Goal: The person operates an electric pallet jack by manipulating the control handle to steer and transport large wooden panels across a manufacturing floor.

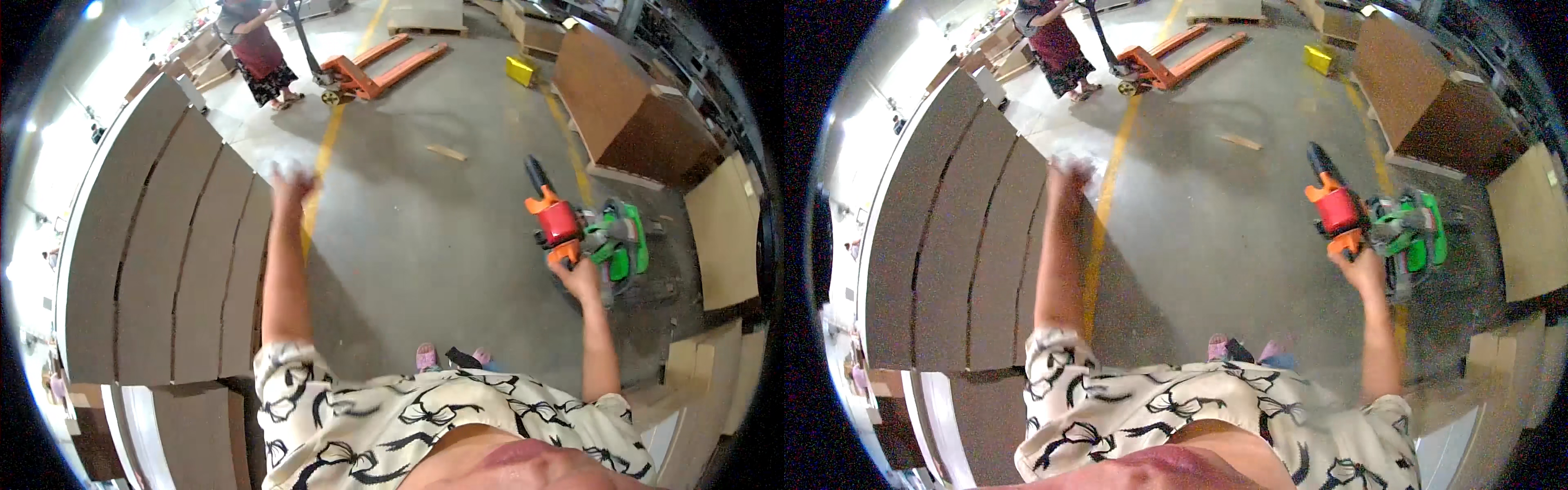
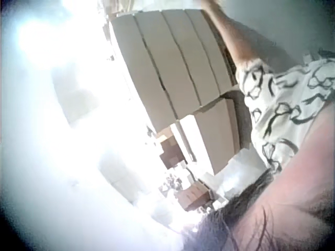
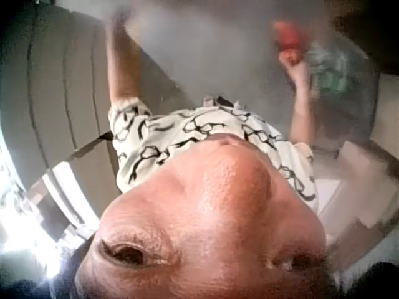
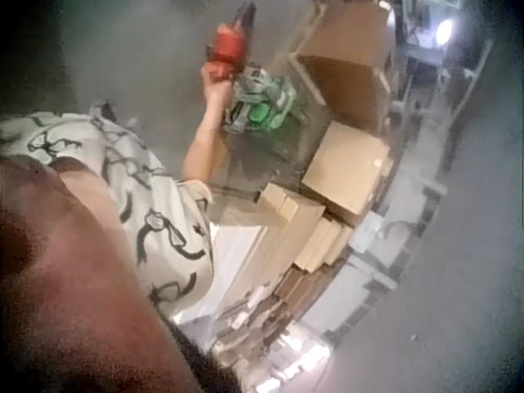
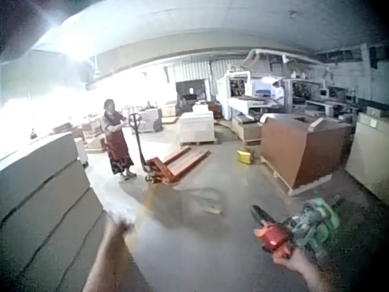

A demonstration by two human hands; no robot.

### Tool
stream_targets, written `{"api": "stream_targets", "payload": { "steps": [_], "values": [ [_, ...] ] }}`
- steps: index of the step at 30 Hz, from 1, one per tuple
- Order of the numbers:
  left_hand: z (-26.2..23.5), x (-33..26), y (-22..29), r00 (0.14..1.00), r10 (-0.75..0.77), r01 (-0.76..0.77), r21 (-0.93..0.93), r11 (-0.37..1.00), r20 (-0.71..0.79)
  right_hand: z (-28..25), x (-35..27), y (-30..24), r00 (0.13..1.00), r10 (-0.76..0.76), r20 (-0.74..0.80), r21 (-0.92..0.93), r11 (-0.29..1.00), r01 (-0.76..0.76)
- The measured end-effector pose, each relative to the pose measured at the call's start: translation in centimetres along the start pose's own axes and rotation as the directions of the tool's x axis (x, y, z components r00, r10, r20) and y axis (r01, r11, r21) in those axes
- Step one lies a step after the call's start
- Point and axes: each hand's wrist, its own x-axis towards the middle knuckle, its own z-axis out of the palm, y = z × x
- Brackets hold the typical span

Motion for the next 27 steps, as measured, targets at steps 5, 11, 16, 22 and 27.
{"api": "stream_targets", "payload": {
  "steps": [5, 11, 16, 22, 27],
  "values": [
    [7.4, -0.2, 5.8, 0.915, 0.365, -0.359, -0.066, 0.931, 0.172, 1.4, -8.9, -3.0, 0.998, -0.009, 0.054, 0.027, 1.000, 0.008],
    [12.2, -10.7, -2.5, 0.648, 0.127, -0.511, 0.305, 0.804, 0.751, 1.9, -15.4, -6.4, 0.980, -0.188, 0.064, 0.050, 0.981, 0.185],
    [3.4, -19.3, -4.2, 0.382, -0.174, -0.635, 0.395, 0.664, 0.907, 4.7, -28.6, -9.1, 0.946, -0.310, 0.094, 0.102, 0.948, 0.300],
    [-12.0, -22.3, -2.0, 0.105, -0.030, -0.963, 0.109, 0.248, 0.994, 9.4, -39.8, -16.6, 0.910, -0.361, 0.205, 0.094, 0.933, 0.348],
    [-20.1, -24.0, -1.4, 0.235, -0.096, -0.875, 0.254, 0.413, 0.967, 12.5, -47.1, -21.3, 0.921, -0.374, 0.107, 0.118, 0.925, 0.362]
  ]
}}
